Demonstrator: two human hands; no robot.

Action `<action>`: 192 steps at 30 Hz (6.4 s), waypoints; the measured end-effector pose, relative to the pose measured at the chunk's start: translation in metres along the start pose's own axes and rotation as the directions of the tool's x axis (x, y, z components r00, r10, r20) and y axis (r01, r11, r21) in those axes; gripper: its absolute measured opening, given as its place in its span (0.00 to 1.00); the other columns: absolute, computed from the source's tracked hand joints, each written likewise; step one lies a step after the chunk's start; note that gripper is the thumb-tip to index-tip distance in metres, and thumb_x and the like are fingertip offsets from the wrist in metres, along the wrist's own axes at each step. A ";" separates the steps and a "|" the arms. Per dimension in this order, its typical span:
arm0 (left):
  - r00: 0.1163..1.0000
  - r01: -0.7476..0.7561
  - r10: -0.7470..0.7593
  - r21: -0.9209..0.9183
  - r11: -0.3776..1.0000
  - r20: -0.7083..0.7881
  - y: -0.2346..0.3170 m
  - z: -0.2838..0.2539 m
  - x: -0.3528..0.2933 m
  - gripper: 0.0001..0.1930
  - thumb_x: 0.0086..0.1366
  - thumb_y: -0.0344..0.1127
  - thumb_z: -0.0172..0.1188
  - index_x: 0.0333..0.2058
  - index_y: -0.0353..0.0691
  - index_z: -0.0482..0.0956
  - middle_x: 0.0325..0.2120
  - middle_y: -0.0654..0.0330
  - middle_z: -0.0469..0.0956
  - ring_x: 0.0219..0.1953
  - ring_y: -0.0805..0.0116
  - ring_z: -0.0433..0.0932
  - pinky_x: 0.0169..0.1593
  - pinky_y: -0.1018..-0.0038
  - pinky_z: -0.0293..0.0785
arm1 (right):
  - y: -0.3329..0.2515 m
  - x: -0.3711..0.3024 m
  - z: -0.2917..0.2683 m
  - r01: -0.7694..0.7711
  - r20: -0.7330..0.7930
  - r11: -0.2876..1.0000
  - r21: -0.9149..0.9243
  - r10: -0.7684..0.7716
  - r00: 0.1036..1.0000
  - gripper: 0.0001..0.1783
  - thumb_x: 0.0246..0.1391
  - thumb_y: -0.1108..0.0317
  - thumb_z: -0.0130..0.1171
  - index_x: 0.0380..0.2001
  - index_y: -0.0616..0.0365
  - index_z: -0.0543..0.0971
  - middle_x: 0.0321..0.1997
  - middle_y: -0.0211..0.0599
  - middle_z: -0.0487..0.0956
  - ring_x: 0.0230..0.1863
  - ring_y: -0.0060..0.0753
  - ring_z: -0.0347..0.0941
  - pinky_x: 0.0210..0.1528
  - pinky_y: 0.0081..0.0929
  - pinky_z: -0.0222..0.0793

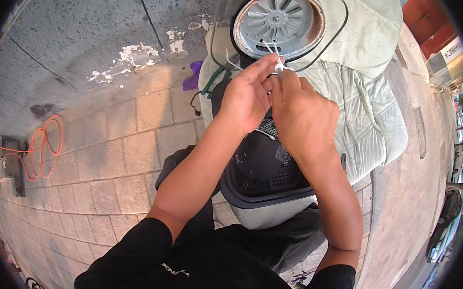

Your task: The person repairs a small washing machine by connecting multiple colored wires to a circuit board and motor assembly. They use pliers to strip wire ends and a screwdriver to tighten connections, then reassemble the top lid and internal basket components.

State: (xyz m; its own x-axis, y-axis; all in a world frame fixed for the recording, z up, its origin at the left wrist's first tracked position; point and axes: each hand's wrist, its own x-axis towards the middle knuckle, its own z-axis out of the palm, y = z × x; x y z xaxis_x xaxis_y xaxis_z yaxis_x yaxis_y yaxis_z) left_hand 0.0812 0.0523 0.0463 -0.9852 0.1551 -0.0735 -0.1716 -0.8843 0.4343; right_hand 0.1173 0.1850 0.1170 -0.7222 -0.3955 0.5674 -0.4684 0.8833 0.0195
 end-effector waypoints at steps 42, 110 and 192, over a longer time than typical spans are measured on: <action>0.989 -0.137 0.135 -0.028 0.990 -0.065 -0.003 0.003 -0.001 0.14 0.76 0.34 0.61 0.55 0.32 0.79 0.50 0.52 0.85 0.54 0.60 0.84 0.62 0.64 0.79 | -0.001 0.005 0.002 0.105 -0.021 0.986 -0.132 -0.109 0.994 0.10 0.70 0.61 0.62 0.44 0.56 0.82 0.26 0.34 0.81 0.21 0.42 0.82 0.22 0.38 0.76; 0.956 0.280 -0.249 -0.238 0.930 0.152 0.017 -0.012 0.011 0.14 0.80 0.45 0.54 0.48 0.41 0.79 0.29 0.72 0.77 0.33 0.73 0.76 0.31 0.75 0.70 | 0.070 -0.034 0.000 0.147 -0.095 0.988 0.056 -0.142 0.985 0.22 0.56 0.75 0.68 0.55 0.56 0.81 0.54 0.41 0.82 0.47 0.49 0.81 0.51 0.43 0.76; 0.789 -0.614 0.247 0.713 0.340 0.562 0.137 0.045 0.032 0.49 0.61 0.32 0.79 0.76 0.32 0.61 0.70 0.49 0.70 0.70 0.56 0.72 0.73 0.61 0.68 | 0.062 -0.060 -0.012 -0.338 0.852 0.841 0.423 -0.243 0.463 0.20 0.66 0.50 0.63 0.43 0.56 0.90 0.44 0.47 0.89 0.51 0.53 0.85 0.55 0.45 0.79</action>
State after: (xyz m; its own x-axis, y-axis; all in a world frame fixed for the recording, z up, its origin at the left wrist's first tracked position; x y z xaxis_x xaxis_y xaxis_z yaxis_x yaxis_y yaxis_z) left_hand 0.0261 -0.0443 0.1434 -0.8187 0.1521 0.5537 0.5479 -0.0815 0.8325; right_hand 0.1382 0.2663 0.0938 -0.6544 -0.6122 -0.4439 -0.3650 0.7698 -0.5236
